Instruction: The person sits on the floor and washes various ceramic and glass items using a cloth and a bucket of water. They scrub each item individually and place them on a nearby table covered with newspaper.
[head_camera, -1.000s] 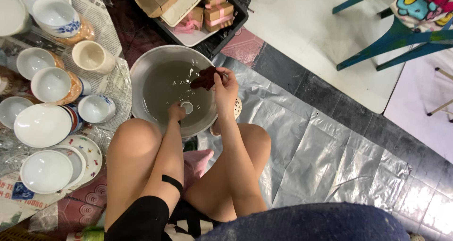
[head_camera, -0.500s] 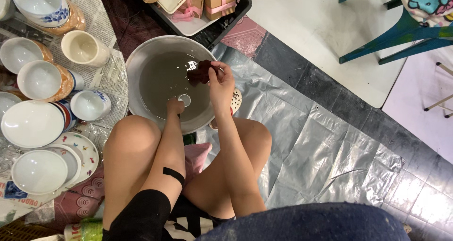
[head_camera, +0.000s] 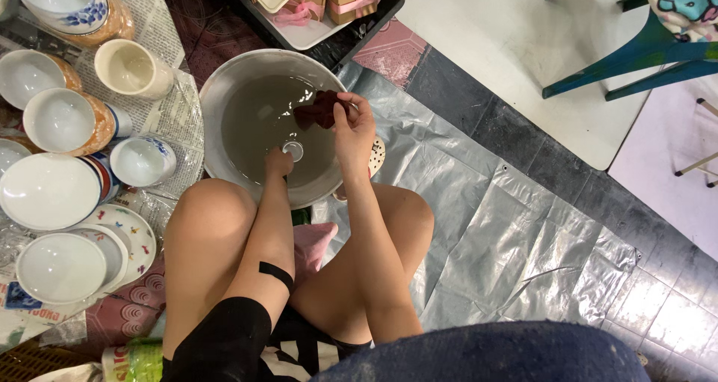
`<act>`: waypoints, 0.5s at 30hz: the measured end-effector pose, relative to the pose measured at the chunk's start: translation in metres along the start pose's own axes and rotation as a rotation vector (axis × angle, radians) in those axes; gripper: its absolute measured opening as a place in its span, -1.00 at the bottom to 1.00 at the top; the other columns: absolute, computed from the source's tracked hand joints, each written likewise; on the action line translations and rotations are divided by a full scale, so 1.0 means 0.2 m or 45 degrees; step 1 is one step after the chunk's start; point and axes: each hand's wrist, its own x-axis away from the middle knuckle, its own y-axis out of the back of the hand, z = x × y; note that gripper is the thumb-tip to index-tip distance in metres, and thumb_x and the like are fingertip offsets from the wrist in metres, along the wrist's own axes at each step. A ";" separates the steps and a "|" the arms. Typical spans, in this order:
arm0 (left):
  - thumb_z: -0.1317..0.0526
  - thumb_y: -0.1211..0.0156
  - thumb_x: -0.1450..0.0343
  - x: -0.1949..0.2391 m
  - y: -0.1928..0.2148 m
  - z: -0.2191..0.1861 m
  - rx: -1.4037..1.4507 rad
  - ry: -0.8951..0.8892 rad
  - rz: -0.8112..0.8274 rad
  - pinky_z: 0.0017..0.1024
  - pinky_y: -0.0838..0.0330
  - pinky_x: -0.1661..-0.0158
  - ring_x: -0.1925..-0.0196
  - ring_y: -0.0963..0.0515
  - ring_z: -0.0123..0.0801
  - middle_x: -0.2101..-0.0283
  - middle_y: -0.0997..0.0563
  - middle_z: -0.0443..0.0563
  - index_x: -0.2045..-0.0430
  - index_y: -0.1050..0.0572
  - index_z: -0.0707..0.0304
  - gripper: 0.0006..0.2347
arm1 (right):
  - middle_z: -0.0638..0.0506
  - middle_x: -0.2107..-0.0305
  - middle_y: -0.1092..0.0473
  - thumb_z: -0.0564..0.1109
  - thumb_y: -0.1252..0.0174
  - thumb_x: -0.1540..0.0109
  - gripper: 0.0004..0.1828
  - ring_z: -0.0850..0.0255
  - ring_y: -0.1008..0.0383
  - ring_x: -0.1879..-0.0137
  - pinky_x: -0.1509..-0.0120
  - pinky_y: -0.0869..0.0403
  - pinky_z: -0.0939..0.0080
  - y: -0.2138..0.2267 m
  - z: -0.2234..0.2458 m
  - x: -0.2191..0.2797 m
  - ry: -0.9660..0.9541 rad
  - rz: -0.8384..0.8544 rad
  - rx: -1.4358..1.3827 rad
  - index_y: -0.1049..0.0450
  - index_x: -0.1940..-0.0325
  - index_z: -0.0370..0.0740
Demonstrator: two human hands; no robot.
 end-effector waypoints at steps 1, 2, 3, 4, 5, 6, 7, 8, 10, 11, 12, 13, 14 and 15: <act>0.14 -0.07 -0.42 0.00 0.00 0.00 -0.014 0.036 0.024 -0.12 -0.37 -0.19 -0.21 -0.48 0.22 -0.17 -0.49 0.44 -0.13 -0.43 0.42 -0.58 | 0.10 0.30 -0.53 -0.27 -0.11 -0.37 -0.83 0.50 -0.31 0.37 0.29 -0.30 0.46 0.00 0.00 0.00 0.010 0.007 -0.022 -0.43 -0.06 -0.26; 0.09 -0.08 -0.44 0.00 0.00 -0.01 -0.028 0.071 0.048 -0.12 -0.35 -0.20 -0.22 -0.47 0.20 -0.19 -0.47 0.43 -0.15 -0.41 0.40 -0.56 | 0.10 0.30 -0.53 -0.27 -0.11 -0.37 -0.82 0.50 -0.32 0.36 0.29 -0.30 0.47 0.00 0.00 0.00 0.005 0.005 -0.021 -0.43 -0.06 -0.26; 0.06 -0.09 -0.44 0.00 0.01 -0.01 -0.067 0.043 0.047 -0.12 -0.36 -0.20 -0.23 -0.48 0.20 -0.19 -0.48 0.43 -0.15 -0.41 0.42 -0.54 | 0.10 0.30 -0.53 -0.27 -0.11 -0.37 -0.82 0.51 -0.33 0.36 0.29 -0.30 0.47 0.00 -0.01 -0.01 0.000 0.004 -0.019 -0.43 -0.06 -0.26; 0.02 -0.10 -0.45 0.00 0.01 -0.01 -0.108 0.016 0.046 -0.11 -0.37 -0.20 -0.23 -0.48 0.21 -0.19 -0.49 0.43 -0.15 -0.41 0.45 -0.52 | 0.10 0.30 -0.53 -0.27 -0.11 -0.36 -0.82 0.51 -0.34 0.35 0.29 -0.31 0.47 0.00 -0.01 0.00 -0.007 0.001 -0.018 -0.43 -0.06 -0.26; -0.01 -0.11 -0.46 0.01 0.01 -0.01 -0.149 -0.011 0.046 -0.11 -0.38 -0.21 -0.23 -0.49 0.21 -0.19 -0.50 0.43 -0.15 -0.41 0.47 -0.50 | 0.10 0.31 -0.52 -0.27 -0.11 -0.37 -0.82 0.51 -0.33 0.35 0.29 -0.30 0.47 0.00 -0.02 0.00 -0.001 0.004 -0.019 -0.43 -0.06 -0.26; -0.01 -0.10 -0.46 0.01 0.01 -0.01 -0.138 0.017 0.054 -0.10 -0.38 -0.20 -0.23 -0.50 0.19 -0.19 -0.50 0.42 -0.15 -0.41 0.46 -0.50 | 0.10 0.31 -0.52 -0.27 -0.11 -0.37 -0.82 0.50 -0.32 0.35 0.29 -0.30 0.46 0.00 -0.02 0.00 0.005 0.007 -0.020 -0.43 -0.07 -0.27; -0.02 -0.10 -0.46 0.01 0.01 -0.01 -0.128 0.046 0.062 -0.09 -0.38 -0.20 -0.23 -0.50 0.18 -0.19 -0.51 0.41 -0.15 -0.42 0.45 -0.50 | 0.09 0.32 -0.51 -0.28 -0.12 -0.37 -0.82 0.50 -0.31 0.36 0.29 -0.30 0.46 0.00 -0.03 0.00 0.011 0.010 -0.020 -0.43 -0.07 -0.27; -0.02 -0.09 -0.46 0.01 0.01 0.00 -0.117 0.074 0.070 -0.07 -0.38 -0.20 -0.23 -0.50 0.17 -0.19 -0.51 0.40 -0.15 -0.42 0.44 -0.50 | 0.09 0.31 -0.51 -0.28 -0.12 -0.37 -0.82 0.50 -0.33 0.35 0.29 -0.30 0.46 0.01 -0.03 0.00 0.010 0.007 -0.014 -0.43 -0.07 -0.27; -0.03 -0.12 -0.43 0.01 0.01 0.00 -0.113 0.109 0.064 -0.08 -0.38 -0.20 -0.24 -0.50 0.17 -0.19 -0.50 0.41 -0.15 -0.43 0.42 -0.49 | 0.10 0.30 -0.52 -0.28 -0.11 -0.37 -0.81 0.50 -0.35 0.33 0.27 -0.32 0.46 0.01 -0.03 -0.01 0.006 0.000 -0.002 -0.43 -0.07 -0.28; -0.03 -0.13 -0.42 0.00 0.01 0.00 -0.111 0.126 0.061 -0.09 -0.37 -0.20 -0.24 -0.49 0.18 -0.19 -0.50 0.41 -0.14 -0.43 0.41 -0.49 | 0.10 0.30 -0.52 -0.28 -0.11 -0.37 -0.81 0.50 -0.36 0.33 0.28 -0.31 0.46 0.00 -0.03 -0.01 0.010 0.007 -0.011 -0.43 -0.07 -0.28; -0.02 -0.12 -0.42 0.00 0.01 0.01 -0.146 0.103 0.061 -0.07 -0.38 -0.20 -0.23 -0.50 0.17 -0.18 -0.51 0.40 -0.13 -0.46 0.40 -0.51 | 0.10 0.30 -0.52 -0.28 -0.11 -0.37 -0.82 0.50 -0.36 0.33 0.28 -0.31 0.46 0.00 -0.03 -0.01 0.014 0.013 -0.020 -0.43 -0.07 -0.28; -0.02 -0.11 -0.43 0.00 0.01 0.01 -0.181 0.080 0.061 -0.06 -0.38 -0.19 -0.23 -0.51 0.16 -0.18 -0.52 0.39 -0.11 -0.48 0.39 -0.53 | 0.10 0.30 -0.52 -0.28 -0.11 -0.37 -0.82 0.50 -0.36 0.33 0.29 -0.31 0.46 0.00 -0.04 -0.01 0.018 0.019 -0.030 -0.42 -0.07 -0.28; -0.02 -0.09 -0.44 0.00 0.00 0.02 -0.213 0.057 0.062 -0.05 -0.39 -0.19 -0.22 -0.53 0.16 -0.18 -0.53 0.38 -0.09 -0.50 0.37 -0.54 | 0.09 0.30 -0.52 -0.28 -0.11 -0.37 -0.81 0.50 -0.36 0.33 0.29 -0.30 0.46 0.00 -0.03 -0.01 0.018 0.022 -0.034 -0.42 -0.07 -0.29; -0.03 -0.11 -0.44 0.00 0.00 0.02 -0.222 0.055 0.047 -0.05 -0.40 -0.17 -0.21 -0.53 0.17 -0.16 -0.54 0.39 -0.09 -0.51 0.39 -0.53 | 0.09 0.30 -0.52 -0.28 -0.11 -0.36 -0.81 0.50 -0.36 0.33 0.29 -0.30 0.46 0.00 -0.03 -0.01 0.018 0.025 -0.038 -0.42 -0.07 -0.29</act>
